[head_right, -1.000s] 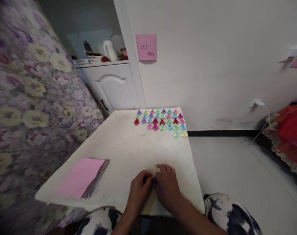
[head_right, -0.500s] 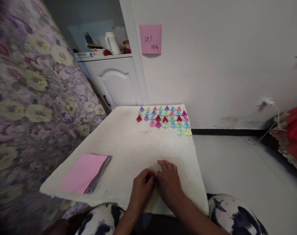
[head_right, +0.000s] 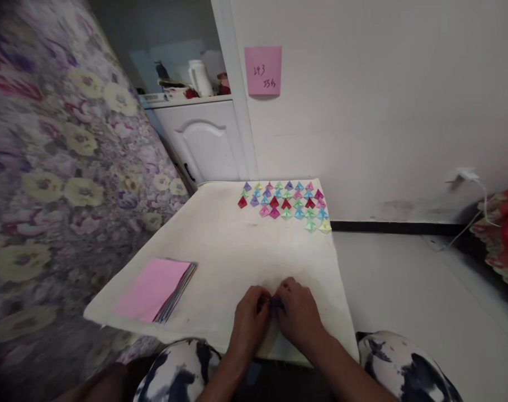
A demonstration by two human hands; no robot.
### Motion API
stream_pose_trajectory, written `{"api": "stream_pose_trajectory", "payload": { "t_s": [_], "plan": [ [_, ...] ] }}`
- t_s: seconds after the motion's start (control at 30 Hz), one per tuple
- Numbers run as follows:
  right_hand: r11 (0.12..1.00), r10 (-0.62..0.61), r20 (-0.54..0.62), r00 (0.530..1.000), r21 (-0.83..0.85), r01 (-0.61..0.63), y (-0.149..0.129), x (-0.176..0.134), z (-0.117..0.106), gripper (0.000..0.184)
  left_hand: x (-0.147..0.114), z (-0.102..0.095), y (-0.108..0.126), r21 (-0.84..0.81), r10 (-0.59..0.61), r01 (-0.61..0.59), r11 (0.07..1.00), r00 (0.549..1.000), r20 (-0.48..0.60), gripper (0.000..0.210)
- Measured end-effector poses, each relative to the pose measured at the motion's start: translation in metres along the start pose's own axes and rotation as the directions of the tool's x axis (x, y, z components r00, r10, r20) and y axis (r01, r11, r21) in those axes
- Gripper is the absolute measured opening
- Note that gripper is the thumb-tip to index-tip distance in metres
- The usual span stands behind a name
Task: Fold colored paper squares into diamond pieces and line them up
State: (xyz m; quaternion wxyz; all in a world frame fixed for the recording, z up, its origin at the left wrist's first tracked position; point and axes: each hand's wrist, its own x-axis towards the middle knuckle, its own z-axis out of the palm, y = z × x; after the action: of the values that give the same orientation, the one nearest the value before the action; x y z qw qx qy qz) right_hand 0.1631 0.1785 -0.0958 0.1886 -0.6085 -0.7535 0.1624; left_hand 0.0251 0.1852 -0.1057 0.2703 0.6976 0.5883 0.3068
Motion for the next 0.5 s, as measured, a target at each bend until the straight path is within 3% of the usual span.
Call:
{"api": "stream_pose_trajectory", "payload": {
  "t_s": [0.27, 0.5],
  "plan": [
    [0.998, 0.031, 0.062, 0.998, -0.054, -0.028, -0.0009, 0.0017, -0.0003, 0.013, -0.0021, 0.0003, 0.0054, 0.01, 0.062, -0.063, 0.998, 0.997, 0.052, 0.027],
    [0.993, 0.059, 0.095, 0.994, -0.112, -0.049, -0.0019, 0.0009, -0.0052, 0.013, -0.0055, 0.0032, 0.0071, 0.17, 0.051, -0.067, 0.983, 0.994, 0.098, 0.024]
  ]
}}
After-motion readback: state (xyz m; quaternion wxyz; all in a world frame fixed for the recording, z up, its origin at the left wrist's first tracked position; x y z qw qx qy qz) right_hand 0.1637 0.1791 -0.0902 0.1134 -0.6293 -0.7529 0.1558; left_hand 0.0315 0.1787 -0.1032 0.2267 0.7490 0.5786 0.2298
